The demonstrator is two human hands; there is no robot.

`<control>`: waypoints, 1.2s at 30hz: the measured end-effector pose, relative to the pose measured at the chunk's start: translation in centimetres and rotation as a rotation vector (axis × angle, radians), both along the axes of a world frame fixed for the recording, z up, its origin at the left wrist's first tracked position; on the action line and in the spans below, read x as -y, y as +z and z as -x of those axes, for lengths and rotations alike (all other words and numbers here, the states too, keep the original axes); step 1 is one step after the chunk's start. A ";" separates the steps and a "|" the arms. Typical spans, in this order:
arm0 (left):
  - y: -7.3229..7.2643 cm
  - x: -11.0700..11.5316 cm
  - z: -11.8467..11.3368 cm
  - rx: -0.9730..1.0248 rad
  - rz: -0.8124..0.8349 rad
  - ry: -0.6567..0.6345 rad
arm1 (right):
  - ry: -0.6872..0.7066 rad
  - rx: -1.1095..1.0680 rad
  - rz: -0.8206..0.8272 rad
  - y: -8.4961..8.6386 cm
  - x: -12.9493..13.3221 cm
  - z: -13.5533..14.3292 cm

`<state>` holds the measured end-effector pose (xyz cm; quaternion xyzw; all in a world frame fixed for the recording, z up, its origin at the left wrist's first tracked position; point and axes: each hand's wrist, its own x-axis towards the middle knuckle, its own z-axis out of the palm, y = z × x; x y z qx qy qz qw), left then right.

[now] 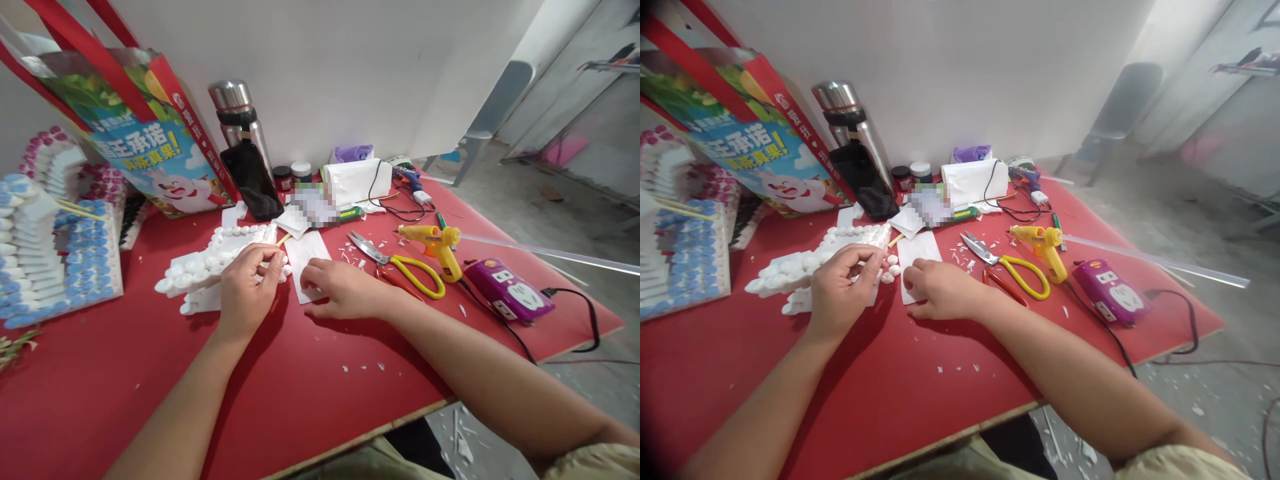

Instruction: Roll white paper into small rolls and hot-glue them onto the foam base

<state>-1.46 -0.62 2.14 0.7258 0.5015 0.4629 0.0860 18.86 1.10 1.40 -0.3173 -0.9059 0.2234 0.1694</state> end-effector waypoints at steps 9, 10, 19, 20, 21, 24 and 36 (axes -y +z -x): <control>-0.7 -0.4 0.3 -0.032 -0.027 -0.016 | -0.002 0.033 0.032 -0.7 -0.5 0.0; -0.8 -0.4 0.3 -0.024 -0.019 -0.022 | -0.044 0.041 0.028 -0.6 -0.3 0.2; -0.8 -0.2 -0.3 -0.080 -0.040 -0.083 | -0.268 0.191 -0.076 -0.8 0.8 2.2; -0.8 -0.2 -0.3 -0.098 -0.039 -0.090 | -0.282 0.181 -0.058 -0.7 0.6 1.9; -0.9 -0.2 -0.3 -0.111 -0.036 -0.092 | -0.297 0.170 -0.037 -0.7 0.4 1.6; -1.2 -0.3 -0.2 -0.108 0.001 -0.088 | -0.334 0.131 0.033 0.0 -0.4 0.5; -1.5 -0.4 -0.5 -0.144 -0.050 -0.095 | -0.381 0.240 -0.085 -0.5 0.9 2.7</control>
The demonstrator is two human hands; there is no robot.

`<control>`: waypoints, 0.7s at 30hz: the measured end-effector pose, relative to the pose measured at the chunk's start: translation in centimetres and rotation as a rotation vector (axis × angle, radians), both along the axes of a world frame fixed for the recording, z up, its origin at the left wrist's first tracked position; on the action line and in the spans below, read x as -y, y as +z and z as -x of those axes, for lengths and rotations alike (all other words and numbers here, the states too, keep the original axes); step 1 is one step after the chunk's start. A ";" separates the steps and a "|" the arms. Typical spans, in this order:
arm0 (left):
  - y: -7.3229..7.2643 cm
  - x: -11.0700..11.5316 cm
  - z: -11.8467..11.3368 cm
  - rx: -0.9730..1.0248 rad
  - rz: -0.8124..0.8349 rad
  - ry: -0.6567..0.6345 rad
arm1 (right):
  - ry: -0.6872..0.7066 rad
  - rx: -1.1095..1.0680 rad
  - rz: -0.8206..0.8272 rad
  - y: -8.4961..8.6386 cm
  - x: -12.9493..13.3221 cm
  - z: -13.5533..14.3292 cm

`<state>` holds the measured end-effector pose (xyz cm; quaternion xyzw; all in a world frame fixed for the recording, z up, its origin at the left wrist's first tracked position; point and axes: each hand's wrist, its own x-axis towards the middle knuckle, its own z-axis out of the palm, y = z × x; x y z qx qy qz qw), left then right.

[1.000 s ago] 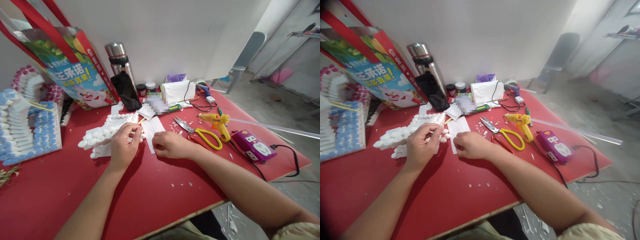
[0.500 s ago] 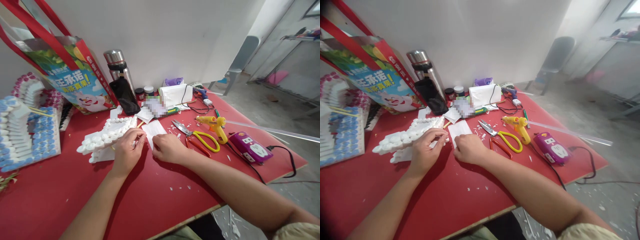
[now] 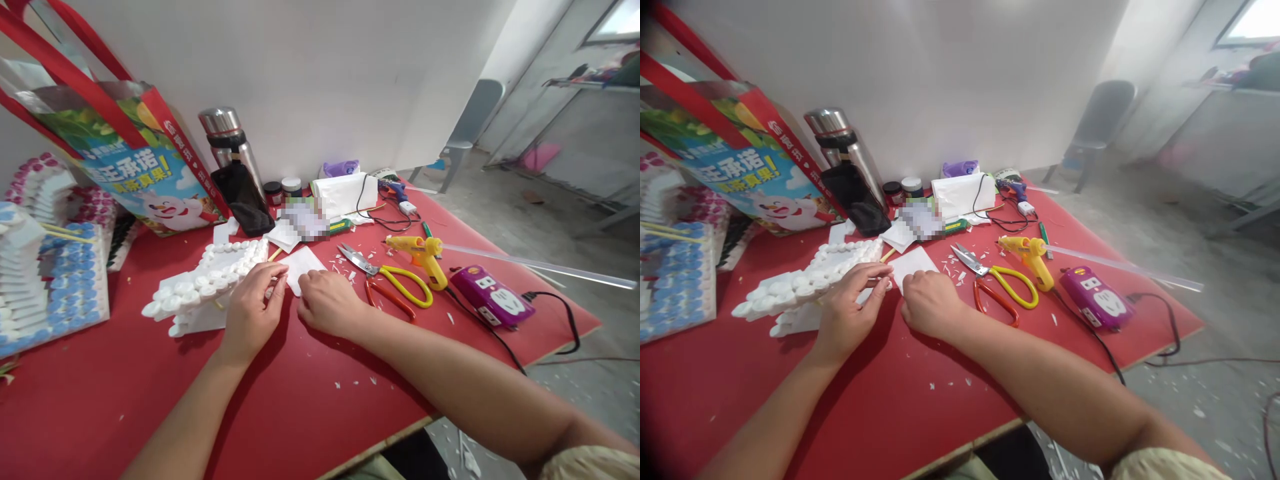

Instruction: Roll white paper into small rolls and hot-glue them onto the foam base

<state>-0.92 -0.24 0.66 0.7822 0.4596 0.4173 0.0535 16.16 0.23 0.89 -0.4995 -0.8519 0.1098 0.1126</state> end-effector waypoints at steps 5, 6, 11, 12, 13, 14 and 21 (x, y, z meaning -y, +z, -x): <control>-0.2 0.1 0.4 0.027 0.044 0.008 | -0.025 -0.109 0.060 0.2 -0.9 -1.2; -0.3 0.1 0.5 0.049 0.065 0.008 | -0.025 -0.138 0.076 0.3 -1.1 -1.7; -0.3 0.2 0.5 0.116 0.149 0.011 | -0.061 -0.320 0.188 1.5 -2.0 -3.3; -0.3 0.2 0.4 0.109 0.159 0.014 | -0.078 -0.394 0.244 1.7 -2.2 -3.6; -0.3 0.2 0.4 0.101 0.169 0.018 | -0.094 -0.482 0.306 1.9 -2.4 -3.9; -0.3 0.2 0.4 0.095 0.181 0.021 | -0.105 -0.581 0.362 2.1 -2.6 -4.1; -0.2 0.2 -0.4 0.486 0.298 -0.105 | 0.212 -1.327 0.765 3.0 -3.4 -6.1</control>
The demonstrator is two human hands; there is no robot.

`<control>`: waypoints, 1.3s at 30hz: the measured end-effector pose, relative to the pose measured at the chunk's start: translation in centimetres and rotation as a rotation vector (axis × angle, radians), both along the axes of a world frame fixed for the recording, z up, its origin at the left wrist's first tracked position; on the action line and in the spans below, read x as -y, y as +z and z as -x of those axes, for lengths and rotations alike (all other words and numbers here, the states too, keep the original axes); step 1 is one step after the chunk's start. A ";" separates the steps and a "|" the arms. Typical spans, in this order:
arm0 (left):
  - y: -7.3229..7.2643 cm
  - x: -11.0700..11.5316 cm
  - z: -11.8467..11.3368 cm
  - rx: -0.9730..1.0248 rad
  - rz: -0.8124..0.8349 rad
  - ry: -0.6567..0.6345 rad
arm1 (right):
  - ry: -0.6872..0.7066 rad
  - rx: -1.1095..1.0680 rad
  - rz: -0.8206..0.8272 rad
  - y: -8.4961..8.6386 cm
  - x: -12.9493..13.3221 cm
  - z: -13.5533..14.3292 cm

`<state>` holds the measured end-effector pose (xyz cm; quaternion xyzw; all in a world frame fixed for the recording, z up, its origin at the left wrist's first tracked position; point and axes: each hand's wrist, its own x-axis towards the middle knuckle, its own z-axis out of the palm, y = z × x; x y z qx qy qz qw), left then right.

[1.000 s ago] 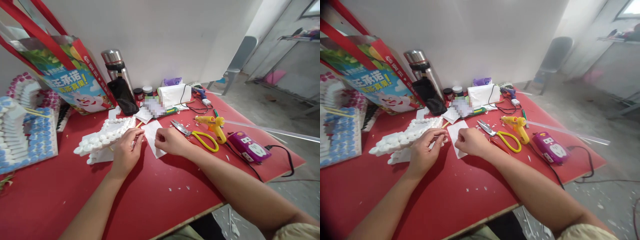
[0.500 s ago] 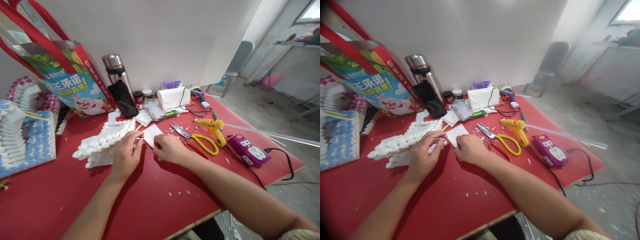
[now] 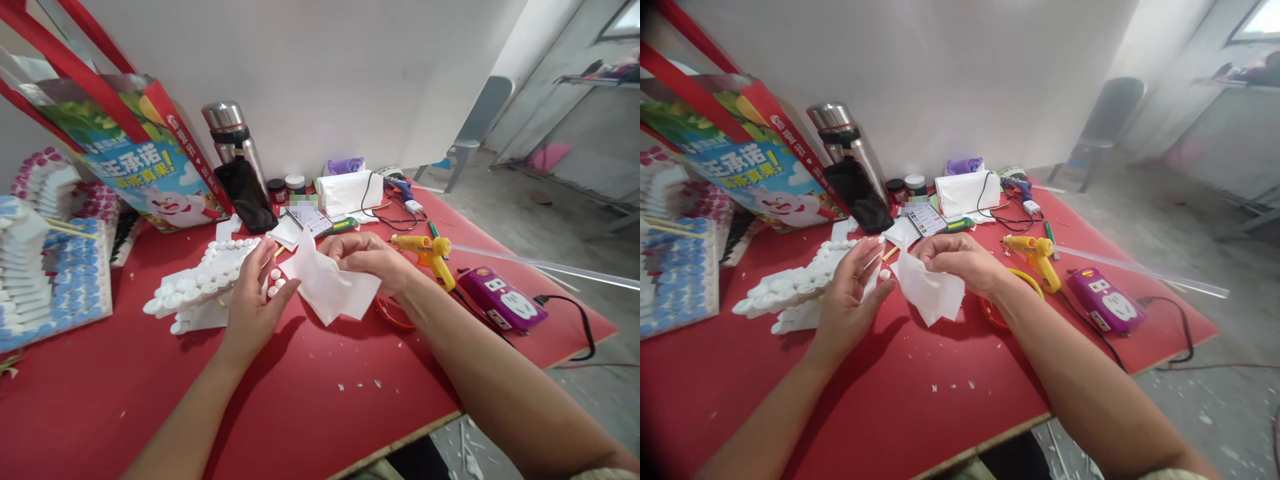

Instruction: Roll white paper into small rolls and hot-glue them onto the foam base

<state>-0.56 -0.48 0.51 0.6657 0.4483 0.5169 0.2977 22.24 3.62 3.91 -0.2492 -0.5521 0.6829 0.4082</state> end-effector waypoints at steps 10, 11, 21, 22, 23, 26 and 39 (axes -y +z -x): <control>1.2 0.6 -0.6 0.409 0.507 -0.125 | -0.157 0.233 0.049 -0.1 0.0 0.0; 1.1 0.6 -0.6 0.403 0.511 -0.131 | -0.213 0.255 0.055 -0.2 0.0 0.2; 0.7 0.5 -0.6 0.346 0.481 -0.115 | 0.041 0.231 0.120 -1.3 0.7 1.3; 0.6 0.4 -0.6 0.348 0.470 -0.119 | 0.035 0.213 0.115 -1.4 0.6 1.3; 0.6 0.3 -0.5 0.361 0.462 -0.122 | 0.032 0.180 0.121 -1.5 0.6 1.2; 0.7 0.2 -0.5 0.466 0.441 -0.105 | 0.046 0.057 0.195 -1.6 0.3 1.0; 1.7 0.2 -0.4 0.635 0.665 -0.155 | -0.061 0.168 0.100 -2.1 0.2 1.0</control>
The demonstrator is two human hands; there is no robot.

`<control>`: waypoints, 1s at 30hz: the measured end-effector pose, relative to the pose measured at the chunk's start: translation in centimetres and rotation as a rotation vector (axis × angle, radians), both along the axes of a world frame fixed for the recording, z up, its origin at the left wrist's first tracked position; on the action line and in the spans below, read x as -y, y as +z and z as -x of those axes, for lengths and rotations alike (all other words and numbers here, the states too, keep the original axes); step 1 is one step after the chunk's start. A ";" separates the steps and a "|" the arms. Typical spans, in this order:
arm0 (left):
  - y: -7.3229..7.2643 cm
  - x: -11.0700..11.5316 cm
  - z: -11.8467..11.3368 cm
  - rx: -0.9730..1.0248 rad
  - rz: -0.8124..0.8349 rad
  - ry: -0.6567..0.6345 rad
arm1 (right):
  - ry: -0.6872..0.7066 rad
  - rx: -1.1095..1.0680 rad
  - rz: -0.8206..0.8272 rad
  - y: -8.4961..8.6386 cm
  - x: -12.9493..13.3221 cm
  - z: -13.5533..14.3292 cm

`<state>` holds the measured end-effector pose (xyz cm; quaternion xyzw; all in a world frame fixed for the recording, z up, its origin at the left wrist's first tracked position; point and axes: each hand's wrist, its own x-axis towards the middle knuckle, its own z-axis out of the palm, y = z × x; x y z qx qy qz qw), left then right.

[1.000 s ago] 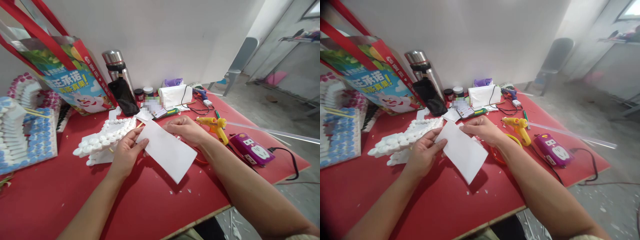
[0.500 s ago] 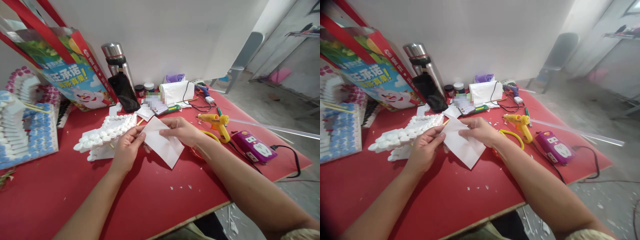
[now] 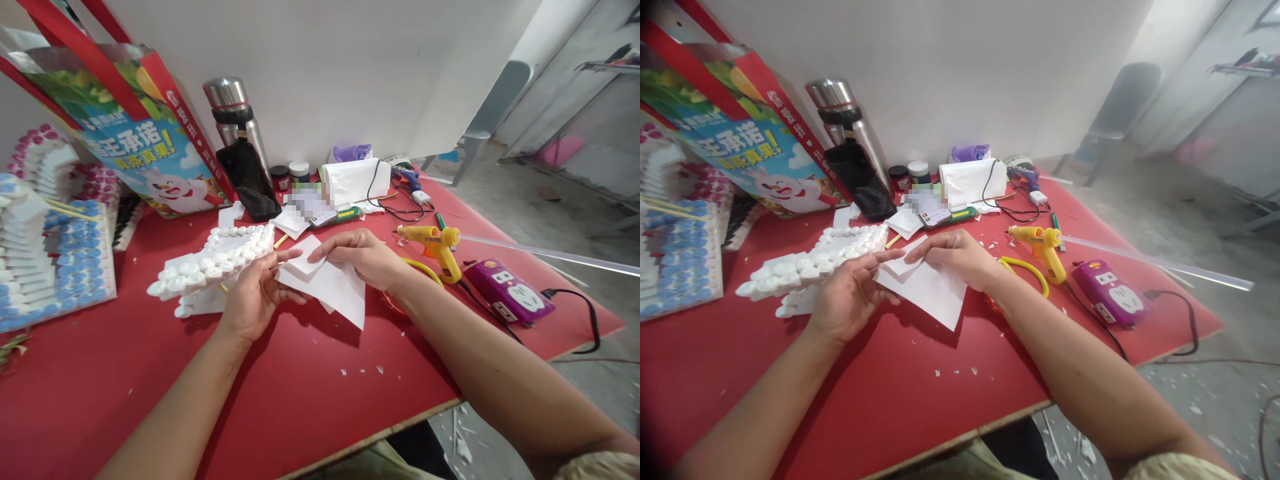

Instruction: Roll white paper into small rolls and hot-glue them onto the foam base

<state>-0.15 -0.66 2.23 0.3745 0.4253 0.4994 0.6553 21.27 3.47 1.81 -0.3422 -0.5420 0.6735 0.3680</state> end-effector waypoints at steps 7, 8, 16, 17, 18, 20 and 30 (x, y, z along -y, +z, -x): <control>-0.4 0.1 0.1 -0.150 0.062 -0.206 | 0.095 0.085 -0.072 0.7 0.2 -0.7; -0.4 0.2 0.2 -0.159 0.054 -0.201 | 0.095 0.088 -0.068 0.8 0.2 -0.7; -0.3 0.4 0.2 -0.247 -0.028 -0.195 | -0.114 -0.063 -0.007 0.5 -0.9 -0.8; -0.3 0.5 0.2 -0.248 -0.035 -0.214 | -0.153 -0.054 0.006 0.4 -1.0 -0.8; -0.4 0.5 0.2 -0.249 -0.041 -0.237 | -0.190 -0.042 0.010 0.4 -1.0 -0.8; -0.4 0.5 0.2 -0.250 -0.048 -0.279 | -0.248 -0.017 0.009 0.5 -1.0 -0.8; -0.4 0.3 0.3 -0.279 -0.090 -0.266 | -0.217 0.205 -0.251 1.1 0.1 0.3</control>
